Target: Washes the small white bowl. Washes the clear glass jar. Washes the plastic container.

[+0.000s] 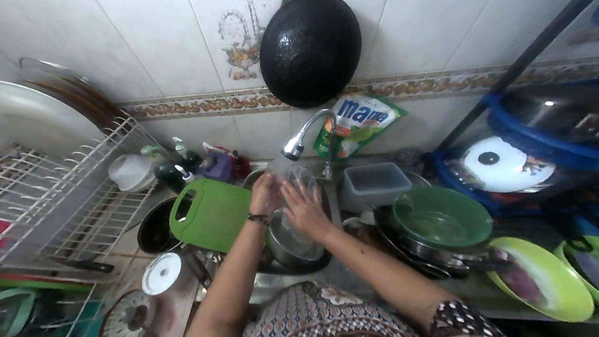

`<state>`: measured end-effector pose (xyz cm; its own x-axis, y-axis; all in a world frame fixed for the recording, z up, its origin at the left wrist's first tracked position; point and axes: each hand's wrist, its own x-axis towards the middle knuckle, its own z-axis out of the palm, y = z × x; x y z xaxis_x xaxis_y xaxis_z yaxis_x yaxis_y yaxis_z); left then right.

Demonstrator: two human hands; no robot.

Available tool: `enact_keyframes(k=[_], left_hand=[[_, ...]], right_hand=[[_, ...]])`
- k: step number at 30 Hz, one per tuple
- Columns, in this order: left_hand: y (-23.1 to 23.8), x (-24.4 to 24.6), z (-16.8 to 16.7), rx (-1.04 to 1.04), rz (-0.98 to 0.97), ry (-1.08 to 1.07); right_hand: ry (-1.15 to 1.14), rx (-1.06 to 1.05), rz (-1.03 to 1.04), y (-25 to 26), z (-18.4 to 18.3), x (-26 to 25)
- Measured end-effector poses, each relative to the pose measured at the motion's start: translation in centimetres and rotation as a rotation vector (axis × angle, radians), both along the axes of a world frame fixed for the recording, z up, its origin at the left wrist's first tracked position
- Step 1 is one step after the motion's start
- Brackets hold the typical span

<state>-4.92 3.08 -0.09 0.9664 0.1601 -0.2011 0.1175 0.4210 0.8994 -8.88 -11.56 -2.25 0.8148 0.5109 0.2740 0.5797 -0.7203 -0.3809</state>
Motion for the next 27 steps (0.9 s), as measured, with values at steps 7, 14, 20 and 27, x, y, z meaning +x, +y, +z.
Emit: enact_keyframes(k=[7,14,20,27], left_hand=[[-0.6,-1.9,-0.1,-0.032,0.042,-0.031],[2.0,-2.3,0.5,-0.036,-0.066,-0.068],[4.7,-1.0,-0.8,-0.064,-0.011,-0.102],[5.3,1.0,-3.4,0.05,0.187,-0.032]], right_hand=[[0.324,0.045,-0.162,4.0,3.9,5.3],[0.648,0.203,-0.346,1.8,4.3,12.1],[0.937,0.769,-0.447,-3.5,-0.5,11.3],[1.042,1.532,-0.381,-3.6,-0.2,7.5]])
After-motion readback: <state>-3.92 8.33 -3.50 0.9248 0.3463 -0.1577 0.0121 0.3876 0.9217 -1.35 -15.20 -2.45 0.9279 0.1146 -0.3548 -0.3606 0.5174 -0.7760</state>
